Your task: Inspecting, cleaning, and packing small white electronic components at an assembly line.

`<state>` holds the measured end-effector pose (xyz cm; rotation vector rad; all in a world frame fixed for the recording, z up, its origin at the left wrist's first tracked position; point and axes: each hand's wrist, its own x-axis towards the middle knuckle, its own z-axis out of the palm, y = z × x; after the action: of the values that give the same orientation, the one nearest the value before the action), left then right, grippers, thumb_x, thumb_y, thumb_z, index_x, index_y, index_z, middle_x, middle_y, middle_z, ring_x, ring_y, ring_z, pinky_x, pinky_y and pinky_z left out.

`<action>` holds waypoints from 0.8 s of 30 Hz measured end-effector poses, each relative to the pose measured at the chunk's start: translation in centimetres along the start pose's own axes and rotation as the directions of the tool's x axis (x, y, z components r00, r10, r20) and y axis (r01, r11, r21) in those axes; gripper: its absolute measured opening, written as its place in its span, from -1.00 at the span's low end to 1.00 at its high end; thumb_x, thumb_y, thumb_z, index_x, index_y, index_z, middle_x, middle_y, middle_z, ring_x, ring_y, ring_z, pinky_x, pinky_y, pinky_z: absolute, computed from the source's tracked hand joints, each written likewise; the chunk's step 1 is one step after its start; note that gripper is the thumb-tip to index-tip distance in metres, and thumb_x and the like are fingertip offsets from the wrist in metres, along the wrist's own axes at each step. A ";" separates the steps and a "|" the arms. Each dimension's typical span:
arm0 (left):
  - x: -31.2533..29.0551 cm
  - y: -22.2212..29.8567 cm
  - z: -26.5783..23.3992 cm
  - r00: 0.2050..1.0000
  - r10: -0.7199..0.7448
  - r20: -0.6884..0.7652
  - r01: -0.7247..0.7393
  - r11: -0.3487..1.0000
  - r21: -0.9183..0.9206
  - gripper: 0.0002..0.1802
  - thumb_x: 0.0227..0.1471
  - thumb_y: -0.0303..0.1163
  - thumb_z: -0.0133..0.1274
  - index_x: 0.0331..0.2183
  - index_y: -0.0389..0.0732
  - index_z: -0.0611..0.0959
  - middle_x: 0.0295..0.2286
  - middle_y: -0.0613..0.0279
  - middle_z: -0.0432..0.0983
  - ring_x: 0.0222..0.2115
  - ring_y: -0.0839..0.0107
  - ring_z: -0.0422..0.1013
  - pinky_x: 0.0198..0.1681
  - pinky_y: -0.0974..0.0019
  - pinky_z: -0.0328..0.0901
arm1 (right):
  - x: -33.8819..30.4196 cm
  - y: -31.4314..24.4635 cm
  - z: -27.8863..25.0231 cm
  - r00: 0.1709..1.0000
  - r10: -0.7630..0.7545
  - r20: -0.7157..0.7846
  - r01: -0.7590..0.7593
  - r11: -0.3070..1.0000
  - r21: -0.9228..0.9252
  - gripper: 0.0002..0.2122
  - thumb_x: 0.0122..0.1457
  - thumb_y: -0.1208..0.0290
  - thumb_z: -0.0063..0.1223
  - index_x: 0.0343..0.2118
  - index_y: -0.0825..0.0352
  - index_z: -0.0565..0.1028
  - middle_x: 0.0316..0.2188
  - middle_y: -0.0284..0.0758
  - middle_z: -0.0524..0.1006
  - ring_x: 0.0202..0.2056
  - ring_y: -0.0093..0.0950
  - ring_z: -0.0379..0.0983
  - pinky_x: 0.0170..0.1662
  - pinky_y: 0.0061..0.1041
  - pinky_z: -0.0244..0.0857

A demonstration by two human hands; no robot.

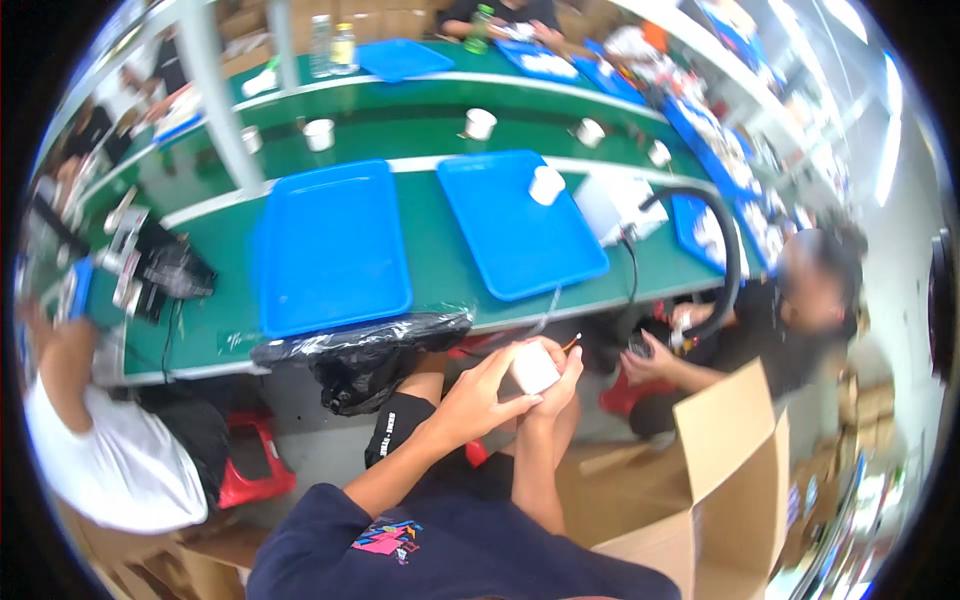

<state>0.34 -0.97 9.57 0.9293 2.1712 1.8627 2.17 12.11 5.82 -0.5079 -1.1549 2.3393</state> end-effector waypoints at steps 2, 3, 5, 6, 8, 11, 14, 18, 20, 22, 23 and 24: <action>-0.7 -0.3 -1.4 0.993 -0.059 -0.099 0.051 0.995 -0.081 -0.24 -0.11 -0.20 0.27 0.09 -0.27 0.37 0.00 -0.13 0.39 0.04 0.05 0.35 0.11 0.16 0.22 | -1.7 -0.9 4.5 0.980 0.075 -0.186 -0.109 0.977 -0.182 -0.40 0.34 -0.08 -0.50 -0.24 0.41 0.51 -0.33 -0.23 0.55 -0.26 -0.40 0.48 -0.13 -0.46 0.36; -0.8 -2.2 -0.7 0.985 -0.083 -0.151 0.038 0.959 -0.282 -0.29 -0.03 -0.21 0.23 0.09 -0.30 0.36 0.00 -0.02 0.41 0.02 0.21 0.37 0.10 0.24 0.23 | -1.8 -0.7 5.3 0.991 0.065 -0.118 -0.079 0.990 -0.118 -0.41 0.34 -0.07 -0.47 -0.19 0.41 0.49 -0.28 -0.23 0.55 -0.21 -0.41 0.47 -0.08 -0.46 0.33; 0.3 -3.0 0.9 0.955 -0.153 -0.253 -0.063 0.731 -0.679 -0.50 0.19 -0.27 -0.02 0.07 -0.35 0.37 -0.01 0.14 0.38 0.02 0.40 0.31 0.10 0.33 0.20 | -0.6 -0.2 4.6 0.995 -0.030 0.090 0.043 0.990 -0.138 -0.45 0.34 -0.04 -0.42 -0.09 0.42 0.44 -0.18 -0.23 0.52 -0.11 -0.41 0.43 0.00 -0.44 0.28; 0.5 -3.0 0.6 0.937 -0.174 -0.304 -0.090 0.720 -0.688 -0.57 0.26 -0.28 -0.14 0.06 -0.36 0.38 0.01 0.15 0.35 0.05 0.41 0.27 0.13 0.34 0.18 | 0.0 0.3 4.0 0.966 -0.114 0.231 0.161 0.967 -0.197 -0.47 0.34 -0.02 -0.41 -0.03 0.41 0.41 -0.14 -0.23 0.49 -0.08 -0.40 0.42 0.04 -0.41 0.27; 0.6 -2.4 0.0 0.924 -0.180 -0.338 -0.120 0.703 -0.701 -0.55 0.31 -0.23 -0.25 0.04 -0.39 0.39 0.00 0.14 0.36 0.04 0.44 0.27 0.13 0.35 0.17 | -0.8 -0.1 5.0 0.885 -0.214 0.413 0.382 0.841 -0.383 -0.54 0.33 0.07 -0.31 -0.03 0.44 0.38 -0.08 -0.21 0.47 -0.07 -0.38 0.40 0.05 -0.36 0.26; 1.1 -2.9 -1.7 0.898 -0.278 -0.340 -0.081 0.656 -0.751 -0.50 0.34 -0.17 -0.34 0.03 -0.41 0.40 -0.12 0.17 0.45 -0.08 0.49 0.33 0.06 0.38 0.21 | -0.5 1.4 6.9 0.805 -0.233 0.545 0.481 0.793 -0.372 -0.44 0.30 -0.06 -0.25 0.05 0.43 0.30 -0.04 -0.13 0.42 -0.04 -0.35 0.38 0.05 -0.37 0.26; 2.1 -1.8 -4.2 0.854 -0.039 -0.518 0.138 0.978 0.154 -0.58 0.31 -0.23 -0.35 -0.15 -0.38 0.48 -0.32 -0.12 0.53 -0.35 0.01 0.50 -0.30 0.02 0.38 | 1.5 2.4 9.3 0.865 -0.140 0.482 0.265 0.943 -0.201 -0.38 0.26 -0.18 -0.25 0.06 0.38 0.29 -0.14 -0.19 0.46 -0.13 -0.36 0.43 -0.05 -0.40 0.35; 4.4 -0.8 -7.5 0.902 -0.116 -0.415 0.208 0.961 0.183 -0.63 0.28 -0.21 -0.29 -0.24 -0.29 0.49 -0.45 -0.10 0.51 -0.42 -0.11 0.45 -0.41 -0.07 0.32 | 9.4 2.4 12.9 0.907 -0.164 0.387 0.251 0.950 -0.185 -0.58 0.35 0.03 -0.29 -0.05 0.33 0.36 -0.26 -0.30 0.46 -0.33 -0.50 0.44 -0.35 -0.51 0.35; 2.5 -0.8 -8.9 0.943 -0.094 -0.319 0.099 0.995 -0.001 -0.66 0.27 -0.18 -0.23 -0.23 -0.24 0.51 -0.45 -0.04 0.52 -0.40 -0.04 0.47 -0.36 0.00 0.33 | 14.8 3.4 15.1 0.863 -0.069 0.500 0.319 0.842 -0.435 -0.66 0.35 0.14 -0.25 -0.04 0.32 0.35 -0.34 -0.33 0.46 -0.48 -0.56 0.39 -0.55 -0.59 0.24; -1.3 -3.7 -8.6 0.964 -0.240 -0.111 0.220 0.961 -0.169 -0.66 0.24 -0.13 -0.14 -0.22 -0.23 0.51 -0.41 -0.18 0.52 -0.33 -0.18 0.44 -0.33 -0.05 0.30 | 18.2 5.4 20.6 0.873 -0.049 0.486 0.307 0.829 -0.467 -0.66 0.31 0.21 -0.14 0.03 0.33 0.29 -0.43 -0.32 0.46 -0.58 -0.60 0.33 -0.64 -0.63 0.13; -3.4 -5.4 -8.4 0.975 -0.219 -0.041 0.217 0.975 -0.048 -0.65 0.21 -0.12 -0.12 -0.22 -0.22 0.53 -0.44 -0.06 0.53 -0.36 -0.04 0.47 -0.31 0.06 0.33 | 19.5 6.5 23.4 0.888 -0.024 0.459 0.274 0.829 -0.487 -0.60 0.28 0.18 -0.06 0.05 0.35 0.28 -0.36 -0.26 0.45 -0.56 -0.61 0.34 -0.64 -0.66 0.11; -5.5 -7.2 -7.8 0.979 -0.202 0.024 0.200 0.977 0.070 -0.64 0.19 -0.11 -0.10 -0.21 -0.20 0.55 -0.47 0.07 0.54 -0.38 0.10 0.51 -0.29 0.16 0.36 | 22.4 7.7 24.9 0.850 -0.080 0.520 0.412 0.716 -0.564 -0.50 0.22 0.13 0.03 0.05 0.43 0.26 -0.24 -0.16 0.45 -0.41 -0.46 0.44 -0.49 -0.52 0.30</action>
<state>-1.62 -10.84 3.04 0.7135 2.2290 1.6806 -30.97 4.94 11.30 0.0277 -2.1622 1.7877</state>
